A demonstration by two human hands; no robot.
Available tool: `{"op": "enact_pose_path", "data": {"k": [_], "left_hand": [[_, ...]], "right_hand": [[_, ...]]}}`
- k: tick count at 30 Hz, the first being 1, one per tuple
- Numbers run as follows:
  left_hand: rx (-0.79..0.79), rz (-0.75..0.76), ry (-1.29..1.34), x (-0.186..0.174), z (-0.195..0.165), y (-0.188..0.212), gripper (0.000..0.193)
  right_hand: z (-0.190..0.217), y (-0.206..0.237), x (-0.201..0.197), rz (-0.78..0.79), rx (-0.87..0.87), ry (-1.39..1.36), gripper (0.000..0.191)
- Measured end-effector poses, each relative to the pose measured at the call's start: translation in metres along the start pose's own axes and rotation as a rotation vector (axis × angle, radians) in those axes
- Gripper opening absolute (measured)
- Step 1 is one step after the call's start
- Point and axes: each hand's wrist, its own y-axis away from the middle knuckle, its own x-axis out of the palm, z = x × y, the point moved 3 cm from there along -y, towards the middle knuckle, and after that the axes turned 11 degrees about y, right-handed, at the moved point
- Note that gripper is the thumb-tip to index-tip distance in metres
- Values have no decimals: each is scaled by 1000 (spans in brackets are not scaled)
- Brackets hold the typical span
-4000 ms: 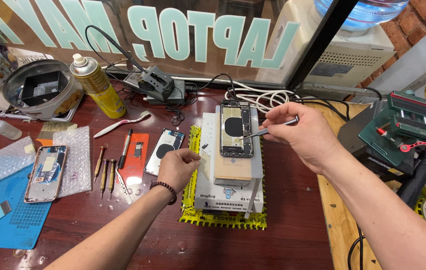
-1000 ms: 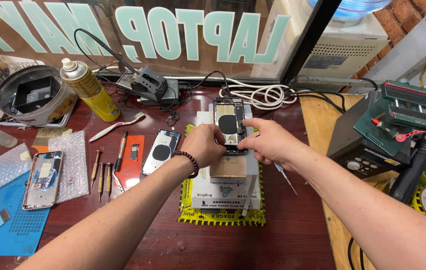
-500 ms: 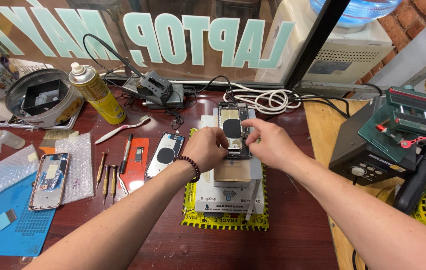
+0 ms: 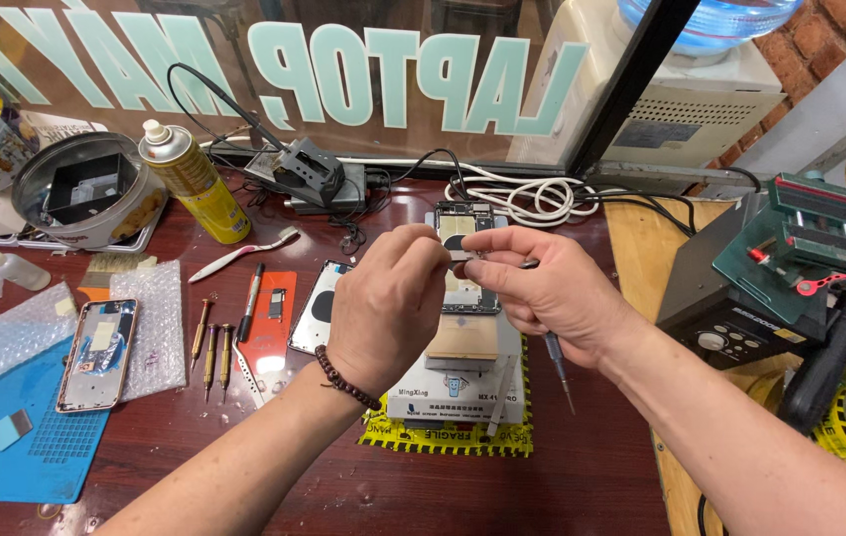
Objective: The person disassembles a smartphone, removes a small internal component, cleans it with a spray and a toothbrush, then reinserts it and continues adjusting internal parts with a screwdriver and a plastic spudger. The work is performed on a cluttered workbench with multiple tools and phone parts visible.
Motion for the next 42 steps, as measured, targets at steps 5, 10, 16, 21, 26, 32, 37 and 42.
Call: {"op": "enact_pose_path", "data": {"k": [5,10,16,21,26,32,37,42], "left_hand": [[97,-3,-20,-5,-13,-5,18],[61,-66,-52,-8,-14,-3,27],[-756,-91,665,-2,16,-4,47],[-1099,-103,1231,2,24,5,24],[-1218,-157,1322,7,43,22,16],[-1504,-78,1149,-26,100,81,12],[-1747,180,769,-14,126,122,13],[-1583,449,584,15,141,115,19]], "right_hand": [[10,4,7,-19,-82,9,31],[13,5,11,-33,-104,6,31],[23,9,15,-96,-167,34,34],[29,11,18,-105,-162,57,35],[27,9,21,-80,-125,85,33],[13,-1,0,-148,-8,190,33],[0,-13,-9,-140,53,209,31],[-3,-16,-12,-155,84,246,33]]}}
